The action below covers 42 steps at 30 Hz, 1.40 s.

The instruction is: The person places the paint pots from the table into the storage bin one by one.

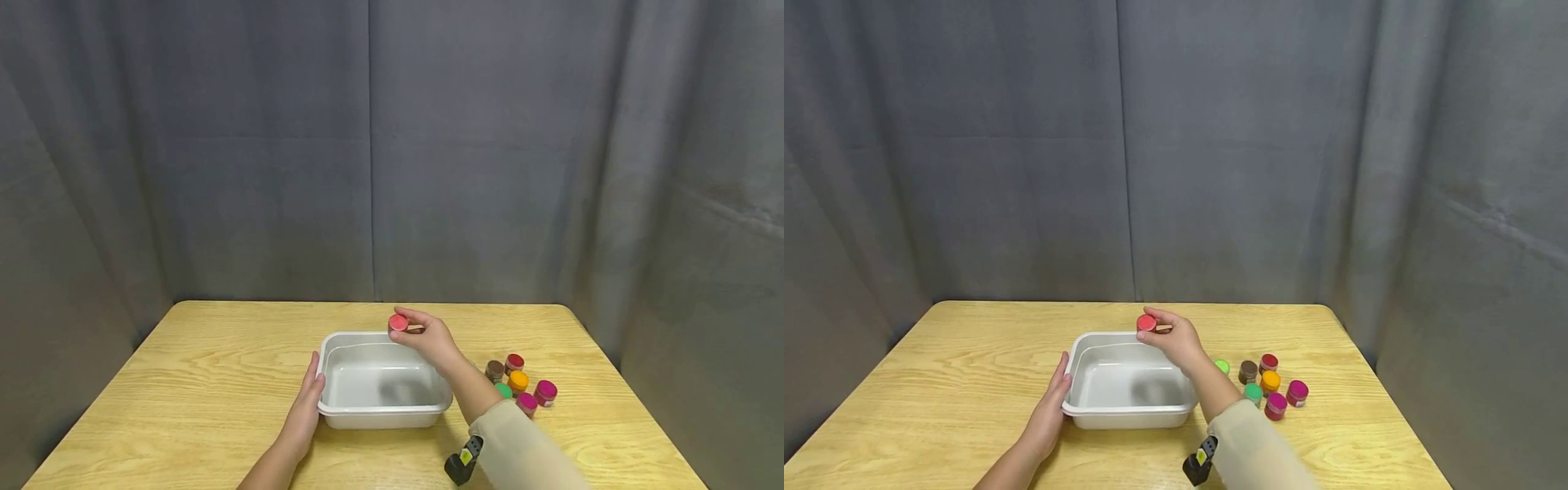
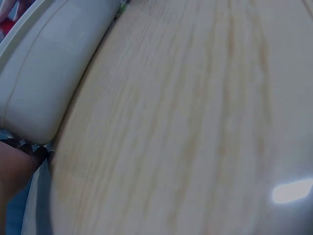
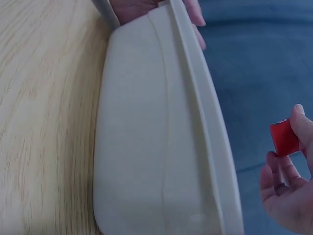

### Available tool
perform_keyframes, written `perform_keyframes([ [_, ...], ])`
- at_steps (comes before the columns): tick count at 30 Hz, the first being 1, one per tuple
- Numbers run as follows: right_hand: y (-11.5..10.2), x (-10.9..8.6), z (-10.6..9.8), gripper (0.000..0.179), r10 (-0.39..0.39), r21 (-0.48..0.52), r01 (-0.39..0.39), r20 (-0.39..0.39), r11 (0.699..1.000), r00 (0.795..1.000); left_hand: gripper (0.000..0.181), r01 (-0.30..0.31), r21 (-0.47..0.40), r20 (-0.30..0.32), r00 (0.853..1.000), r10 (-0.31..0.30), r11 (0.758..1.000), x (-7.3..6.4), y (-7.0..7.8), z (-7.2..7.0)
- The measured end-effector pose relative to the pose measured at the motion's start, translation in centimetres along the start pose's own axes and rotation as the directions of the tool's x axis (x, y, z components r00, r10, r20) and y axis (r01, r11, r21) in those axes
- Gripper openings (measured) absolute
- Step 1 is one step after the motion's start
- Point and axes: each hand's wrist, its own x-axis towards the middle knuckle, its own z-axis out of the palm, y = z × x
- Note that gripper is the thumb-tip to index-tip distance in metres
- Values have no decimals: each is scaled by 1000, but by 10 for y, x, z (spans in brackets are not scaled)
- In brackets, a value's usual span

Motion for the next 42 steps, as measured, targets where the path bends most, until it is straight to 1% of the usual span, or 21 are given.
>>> perform_keyframes([
  [2, -2, 3, 9, 53, 1, -2, -1, 21, 1000, 1000, 59, -1, 0, -1, 1000, 1, 1000, 0, 0, 0],
  [8, 3, 13, 32, 53, 53, -21, -51, 76, 998, 996, 59, -4, -10, -5, 1000, 4, 1000, 1, 0, 1],
  [12, 9, 18, 46, 52, 49, -36, -45, 116, 998, 992, 58, -3, -13, -4, 1000, 3, 1000, 1, 0, 1],
  [15, 13, 20, 55, 50, 42, -49, -35, 150, 998, 988, 58, 3, -24, 3, 1000, -3, 1000, 1, 0, 3],
  [21, 17, 19, 72, 45, 80, -94, -62, 202, 994, 976, 59, 6, -32, 8, 1000, -6, 999, 0, -1, 5],
  [26, 23, 21, 79, 46, 68, -105, -46, 221, 993, 973, 59, 14, -20, 14, 1000, -14, 1000, -1, -1, 6],
  [31, 30, 22, 83, 47, 62, -108, -37, 232, 993, 971, 59, 6, -22, 14, 1000, -5, 1000, -1, 1, 7],
  [35, 33, 22, 85, 46, 64, -152, -27, 238, 988, 969, 59, 1, -33, 15, 1000, -1, 999, -2, 0, 7],
  [38, 32, 22, 87, 45, 100, -206, -51, 240, 977, 966, 59, 17, -35, 20, 1000, -16, 999, -1, 0, 6],
  [42, 31, 21, 89, 45, 187, -248, -129, 227, 960, 956, 59, 27, -37, 25, 999, -26, 999, -1, 0, 7],
])
